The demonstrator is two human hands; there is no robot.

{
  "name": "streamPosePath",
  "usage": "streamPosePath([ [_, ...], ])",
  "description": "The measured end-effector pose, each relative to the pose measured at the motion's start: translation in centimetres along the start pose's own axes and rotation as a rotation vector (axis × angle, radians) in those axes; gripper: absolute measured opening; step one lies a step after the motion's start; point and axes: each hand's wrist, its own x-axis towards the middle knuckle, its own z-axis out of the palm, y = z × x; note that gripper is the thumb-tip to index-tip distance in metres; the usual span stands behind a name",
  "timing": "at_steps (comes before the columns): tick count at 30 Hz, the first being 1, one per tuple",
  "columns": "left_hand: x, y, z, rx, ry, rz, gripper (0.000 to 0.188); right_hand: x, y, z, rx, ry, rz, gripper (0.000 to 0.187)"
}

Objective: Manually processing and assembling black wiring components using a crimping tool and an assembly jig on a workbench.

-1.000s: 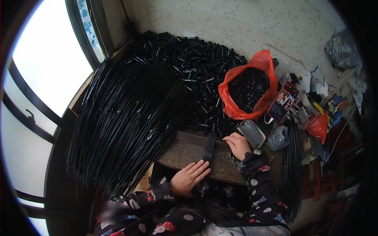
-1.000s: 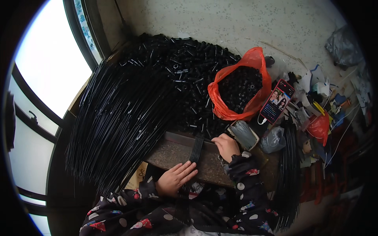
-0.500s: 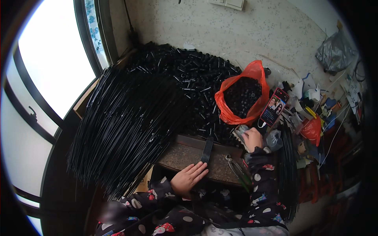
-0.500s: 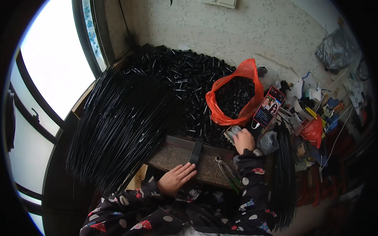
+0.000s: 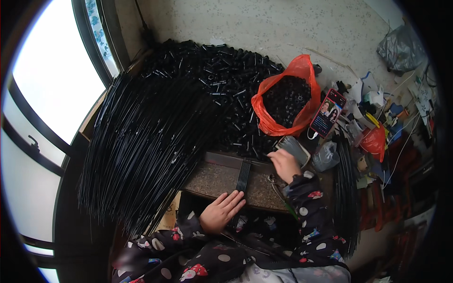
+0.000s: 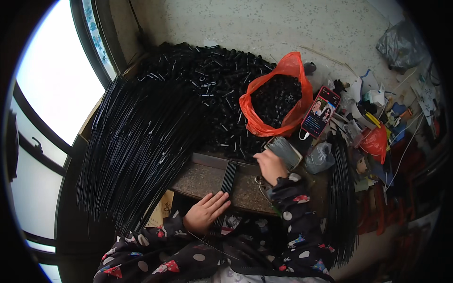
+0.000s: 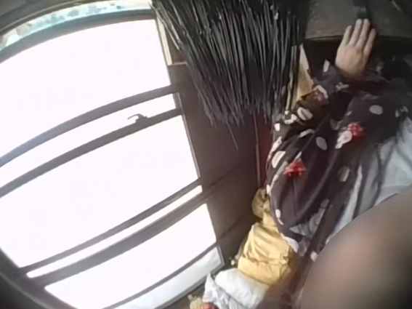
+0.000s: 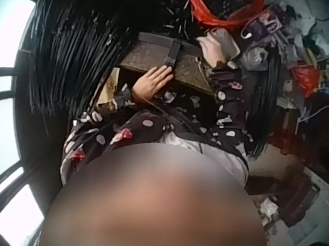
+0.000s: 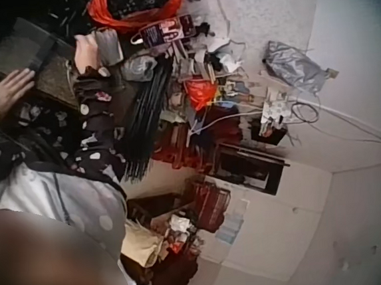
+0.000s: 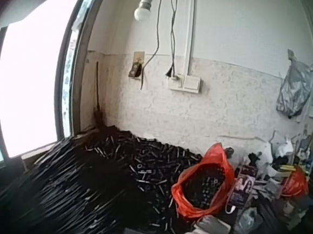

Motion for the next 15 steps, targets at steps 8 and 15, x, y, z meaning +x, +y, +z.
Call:
streamPosePath([
  [8,0.4,0.0,0.0,-0.113,0.029,-0.006,0.093,-0.3,-0.6,2.3,-0.09,-0.127,0.071,0.011],
  [15,0.2,-0.1,-0.1,-0.117,0.015,-0.027,0.092,-0.2,-1.4,2.9,-0.047,-0.111,0.094,0.011],
])
